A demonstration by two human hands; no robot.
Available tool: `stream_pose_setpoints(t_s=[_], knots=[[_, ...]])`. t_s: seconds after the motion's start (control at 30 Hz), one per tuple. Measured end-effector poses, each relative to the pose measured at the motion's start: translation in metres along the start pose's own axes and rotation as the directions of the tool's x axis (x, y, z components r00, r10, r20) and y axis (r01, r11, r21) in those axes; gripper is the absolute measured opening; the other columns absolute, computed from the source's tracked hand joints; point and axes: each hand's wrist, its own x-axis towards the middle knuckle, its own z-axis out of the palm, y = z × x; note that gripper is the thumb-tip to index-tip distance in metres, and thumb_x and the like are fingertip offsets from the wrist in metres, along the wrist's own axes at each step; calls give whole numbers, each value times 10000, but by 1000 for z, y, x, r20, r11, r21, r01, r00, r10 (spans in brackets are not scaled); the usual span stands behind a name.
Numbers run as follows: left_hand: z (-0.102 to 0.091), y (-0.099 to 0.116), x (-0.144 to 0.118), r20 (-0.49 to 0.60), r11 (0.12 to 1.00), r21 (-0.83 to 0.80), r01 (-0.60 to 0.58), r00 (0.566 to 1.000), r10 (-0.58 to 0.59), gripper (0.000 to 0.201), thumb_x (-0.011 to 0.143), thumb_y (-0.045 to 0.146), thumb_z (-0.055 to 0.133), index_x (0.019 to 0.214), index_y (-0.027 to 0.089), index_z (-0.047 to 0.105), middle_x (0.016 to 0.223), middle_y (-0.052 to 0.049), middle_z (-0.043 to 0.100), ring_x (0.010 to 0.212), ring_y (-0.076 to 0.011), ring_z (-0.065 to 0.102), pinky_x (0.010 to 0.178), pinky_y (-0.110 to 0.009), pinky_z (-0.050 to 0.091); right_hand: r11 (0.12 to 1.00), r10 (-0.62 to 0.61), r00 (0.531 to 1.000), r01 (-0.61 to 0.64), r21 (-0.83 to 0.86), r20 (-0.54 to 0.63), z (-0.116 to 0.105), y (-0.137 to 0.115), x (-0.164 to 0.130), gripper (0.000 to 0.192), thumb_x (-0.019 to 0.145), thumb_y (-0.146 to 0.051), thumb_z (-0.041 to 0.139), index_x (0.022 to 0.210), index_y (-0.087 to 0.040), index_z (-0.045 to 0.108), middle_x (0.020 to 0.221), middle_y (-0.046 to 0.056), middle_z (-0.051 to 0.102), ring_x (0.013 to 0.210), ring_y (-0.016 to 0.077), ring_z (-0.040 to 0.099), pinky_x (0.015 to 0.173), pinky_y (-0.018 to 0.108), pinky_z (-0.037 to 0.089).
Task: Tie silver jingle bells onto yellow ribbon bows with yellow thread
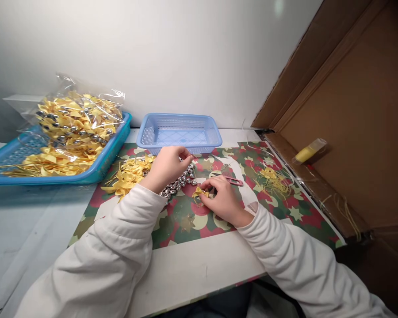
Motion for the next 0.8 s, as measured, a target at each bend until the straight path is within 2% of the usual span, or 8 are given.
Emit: stream_pose_setpoints(t_s=[0.27, 0.47, 0.6, 0.8], knots=[[-1, 7, -1, 48, 981, -193, 9, 999, 1, 272, 778, 382, 585, 648, 150, 643, 598, -17, 627, 554, -133, 507, 548, -251, 357, 1000, 6, 1000, -6, -11, 21, -1, -1, 1, 110, 697, -130, 687, 740, -193, 608, 773, 1, 662, 819, 196, 503, 741, 328, 415], [-1, 16, -4, 125, 908, -415, 57, 992, -5, 236, 776, 364, 618, 689, 147, 647, 630, -23, 654, 548, -120, 541, 507, -222, 364, 999, 27, 999, -27, -18, 27, -2, -2, 0, 134, 676, -109, 684, 748, -195, 610, 791, 2, 668, 836, 202, 513, 744, 329, 414], [-5, 26, -8, 207, 839, -533, 111, 978, 1, 213, 794, 344, 622, 707, 150, 633, 665, -25, 666, 569, -113, 569, 496, -206, 379, 1000, 27, 999, -27, -12, 27, -3, -4, 0, 110, 694, -130, 679, 748, -194, 607, 772, 7, 665, 824, 204, 524, 742, 335, 421], [-7, 34, -13, 367, 678, -696, 235, 929, 55, 213, 817, 362, 631, 758, 158, 618, 749, -23, 669, 677, -123, 619, 569, -210, 463, 999, 10, 1000, -10, 46, -2, -7, -5, 2, 104, 693, -119, 667, 760, -191, 633, 795, 16, 690, 837, 207, 559, 786, 355, 444]])
